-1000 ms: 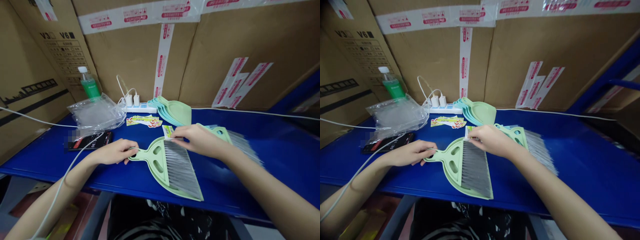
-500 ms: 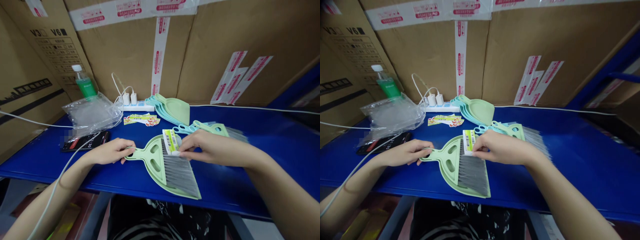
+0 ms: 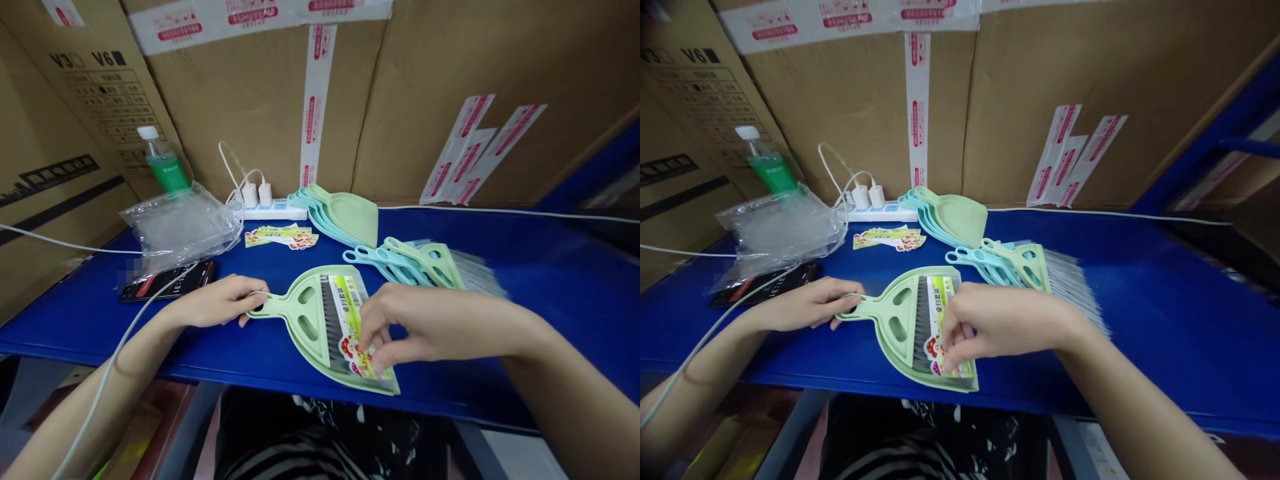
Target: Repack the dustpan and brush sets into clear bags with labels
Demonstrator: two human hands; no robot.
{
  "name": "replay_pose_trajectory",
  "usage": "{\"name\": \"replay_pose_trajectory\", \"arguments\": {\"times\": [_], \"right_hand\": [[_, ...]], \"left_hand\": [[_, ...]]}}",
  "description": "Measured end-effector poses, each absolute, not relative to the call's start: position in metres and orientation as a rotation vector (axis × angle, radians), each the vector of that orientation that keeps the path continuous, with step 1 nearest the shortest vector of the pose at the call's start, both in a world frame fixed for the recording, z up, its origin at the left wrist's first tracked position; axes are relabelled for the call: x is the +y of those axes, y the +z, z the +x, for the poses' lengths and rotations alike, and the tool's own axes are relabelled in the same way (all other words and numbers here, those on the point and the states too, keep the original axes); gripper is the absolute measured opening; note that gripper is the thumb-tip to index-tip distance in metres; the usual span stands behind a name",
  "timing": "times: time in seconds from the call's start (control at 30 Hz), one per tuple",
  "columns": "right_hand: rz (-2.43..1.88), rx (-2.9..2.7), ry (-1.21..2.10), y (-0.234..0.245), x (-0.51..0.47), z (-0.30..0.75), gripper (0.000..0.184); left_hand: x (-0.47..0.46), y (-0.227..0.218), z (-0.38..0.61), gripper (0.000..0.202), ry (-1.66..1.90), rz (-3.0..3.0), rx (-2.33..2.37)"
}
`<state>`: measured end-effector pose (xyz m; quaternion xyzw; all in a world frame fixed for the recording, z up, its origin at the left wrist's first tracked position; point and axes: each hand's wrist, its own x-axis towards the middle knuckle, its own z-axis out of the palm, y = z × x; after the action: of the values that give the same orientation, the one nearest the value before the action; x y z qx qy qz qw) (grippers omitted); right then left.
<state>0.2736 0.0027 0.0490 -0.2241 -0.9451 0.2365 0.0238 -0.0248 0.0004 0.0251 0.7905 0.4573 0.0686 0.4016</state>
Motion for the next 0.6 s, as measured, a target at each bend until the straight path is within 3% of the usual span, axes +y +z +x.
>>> {"name": "replay_pose_trajectory", "arguments": {"times": [0.1, 0.2, 0.27, 0.6], "right_hand": [[-0.838, -2.862, 0.703, 0.047, 0.006, 0.273, 0.04], [-0.942, -2.822, 0.477, 0.037, 0.009, 0.275, 0.082], [-0.97, -2.855, 0.473, 0.027, 0.01, 0.278, 0.099], [-1.125, -2.953, 0.629, 0.016, 0.012, 0.271, 0.113]], "left_hand": [[0.0, 0.025, -0.025, 0.041, 0.17, 2.005, 1.153], [0.0, 0.025, -0.025, 0.041, 0.167, 2.007, 1.154], [0.0, 0.025, -0.025, 0.041, 0.165, 2.009, 1.148], [-0.001, 0.026, -0.024, 0.041, 0.181, 2.025, 1.137]]}}
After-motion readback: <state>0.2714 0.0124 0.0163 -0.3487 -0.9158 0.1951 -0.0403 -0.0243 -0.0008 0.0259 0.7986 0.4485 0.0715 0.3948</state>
